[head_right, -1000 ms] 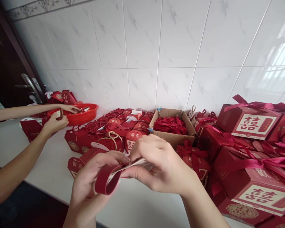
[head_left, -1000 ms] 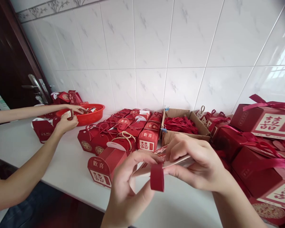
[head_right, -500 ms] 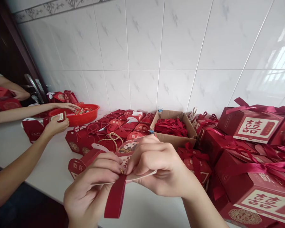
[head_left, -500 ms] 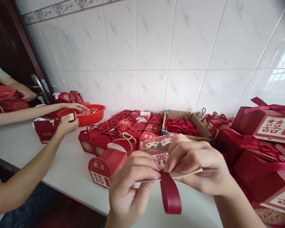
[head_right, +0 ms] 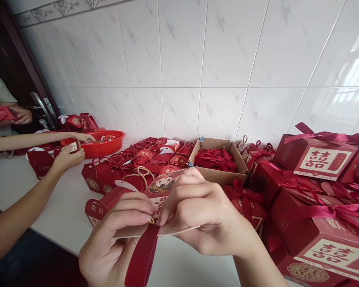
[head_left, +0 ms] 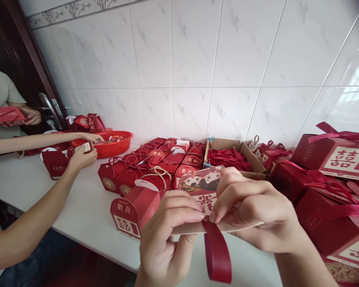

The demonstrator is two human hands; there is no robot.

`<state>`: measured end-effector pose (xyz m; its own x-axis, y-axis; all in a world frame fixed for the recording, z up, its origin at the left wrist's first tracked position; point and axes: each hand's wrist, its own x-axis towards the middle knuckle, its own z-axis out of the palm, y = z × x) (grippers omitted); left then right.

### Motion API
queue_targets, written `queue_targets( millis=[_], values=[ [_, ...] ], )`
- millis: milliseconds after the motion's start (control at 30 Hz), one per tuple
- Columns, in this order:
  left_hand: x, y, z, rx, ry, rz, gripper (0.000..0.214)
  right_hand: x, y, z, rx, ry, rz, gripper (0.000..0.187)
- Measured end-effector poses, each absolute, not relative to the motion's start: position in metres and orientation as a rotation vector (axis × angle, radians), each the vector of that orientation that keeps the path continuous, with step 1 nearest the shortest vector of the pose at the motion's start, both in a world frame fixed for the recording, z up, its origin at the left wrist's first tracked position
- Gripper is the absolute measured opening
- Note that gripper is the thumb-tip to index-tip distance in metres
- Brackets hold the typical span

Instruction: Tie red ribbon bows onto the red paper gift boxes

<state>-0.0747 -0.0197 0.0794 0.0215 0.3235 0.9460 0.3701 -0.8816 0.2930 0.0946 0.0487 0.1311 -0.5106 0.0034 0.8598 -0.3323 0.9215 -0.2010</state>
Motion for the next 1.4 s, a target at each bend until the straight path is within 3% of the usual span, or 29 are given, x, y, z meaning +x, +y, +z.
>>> queue_targets(
  millis=[167,600,967,1200,1400],
  values=[
    [-0.068,-0.019,0.078,-2.060,-0.781,-2.041,0.023,0.096,0.048,0.131,0.229,-2.056,0.383,0.017],
    [-0.076,-0.012,0.075,-2.152,-0.889,-2.183,0.022,0.088,0.051,0.129,0.128,-2.085,0.621,0.031],
    [-0.060,-0.005,0.069,-1.763,-1.357,-2.581,0.006,0.077,0.058,0.114,-0.121,-1.850,0.942,0.029],
    [-0.061,0.002,0.065,-1.813,-1.435,-2.685,0.012,0.073,0.061,0.111,-0.173,-1.764,1.149,0.042],
    [-0.061,0.000,0.069,-1.757,-1.607,-2.701,0.015,0.083,0.064,0.115,-0.301,-1.907,1.128,0.028]
  ],
)
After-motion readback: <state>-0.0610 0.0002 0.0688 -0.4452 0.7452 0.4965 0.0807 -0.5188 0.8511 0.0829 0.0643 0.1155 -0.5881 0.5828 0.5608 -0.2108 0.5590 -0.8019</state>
